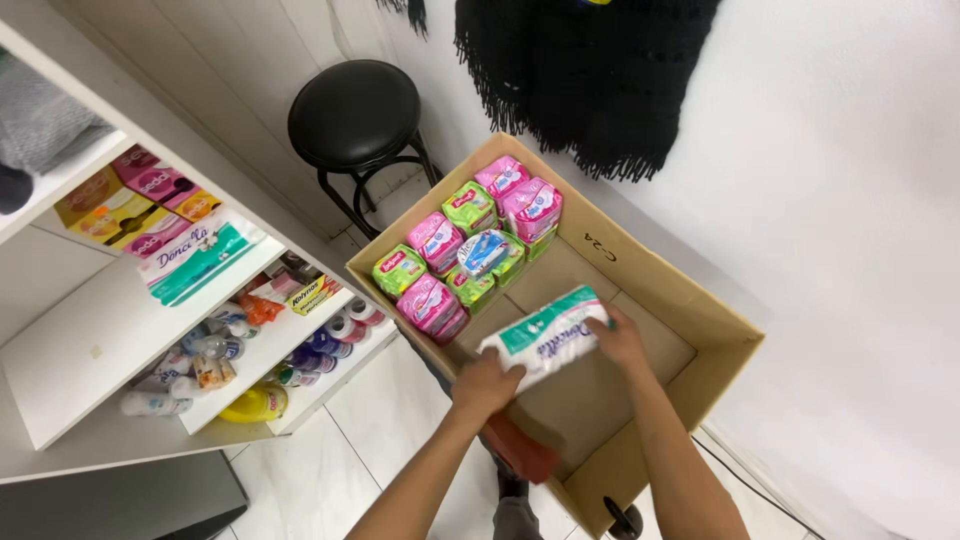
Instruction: The person unloads sanitary products and other personal care items from a cardboard box, placing them onto the shelves of a storage cabinet.
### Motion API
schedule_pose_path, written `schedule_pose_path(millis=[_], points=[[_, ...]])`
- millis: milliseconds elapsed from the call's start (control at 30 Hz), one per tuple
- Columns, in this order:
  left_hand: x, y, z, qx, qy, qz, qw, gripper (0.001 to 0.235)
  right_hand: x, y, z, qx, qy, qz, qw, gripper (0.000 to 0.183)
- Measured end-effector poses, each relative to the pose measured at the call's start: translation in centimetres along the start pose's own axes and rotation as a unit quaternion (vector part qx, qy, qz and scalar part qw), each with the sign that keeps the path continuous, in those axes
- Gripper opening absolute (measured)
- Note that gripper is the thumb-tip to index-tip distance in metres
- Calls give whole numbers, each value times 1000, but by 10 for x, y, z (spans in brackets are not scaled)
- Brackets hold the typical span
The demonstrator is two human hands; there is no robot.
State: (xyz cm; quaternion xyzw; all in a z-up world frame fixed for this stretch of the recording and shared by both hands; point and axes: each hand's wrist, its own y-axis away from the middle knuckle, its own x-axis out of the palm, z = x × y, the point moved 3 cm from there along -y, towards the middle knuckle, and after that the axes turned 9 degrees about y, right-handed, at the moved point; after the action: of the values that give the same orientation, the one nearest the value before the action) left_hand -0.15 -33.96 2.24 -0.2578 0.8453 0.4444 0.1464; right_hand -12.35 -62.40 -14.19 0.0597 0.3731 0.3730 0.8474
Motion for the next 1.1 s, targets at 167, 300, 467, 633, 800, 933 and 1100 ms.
schedule_pose_path(millis=[167, 300, 467, 633, 800, 933, 1100], points=[[18, -64, -22, -29, -41, 39, 998, 98, 55, -49, 7, 8, 5, 51, 999, 48], [26, -59, -27, 18, -193, -8, 981, 72, 74, -35, 41, -38, 65, 141, 987, 60], [60, -57, 16, 60, -324, -3, 944, 61, 105, -24, 47, 18, 154, 123, 980, 93], [79, -17, 37, 177, -335, -98, 920, 50, 145, -25, 31, 43, 48, 49, 997, 81], [91, -1, 52, 273, -307, -167, 896, 36, 158, -37, 27, 39, -1, -18, 999, 77], [87, 4, 49, 293, -308, -183, 886, 40, 161, -32, 40, 51, -9, 25, 998, 82], [88, 0, 46, 256, -305, -155, 904, 44, 158, -26, 55, 44, -1, 64, 997, 89]])
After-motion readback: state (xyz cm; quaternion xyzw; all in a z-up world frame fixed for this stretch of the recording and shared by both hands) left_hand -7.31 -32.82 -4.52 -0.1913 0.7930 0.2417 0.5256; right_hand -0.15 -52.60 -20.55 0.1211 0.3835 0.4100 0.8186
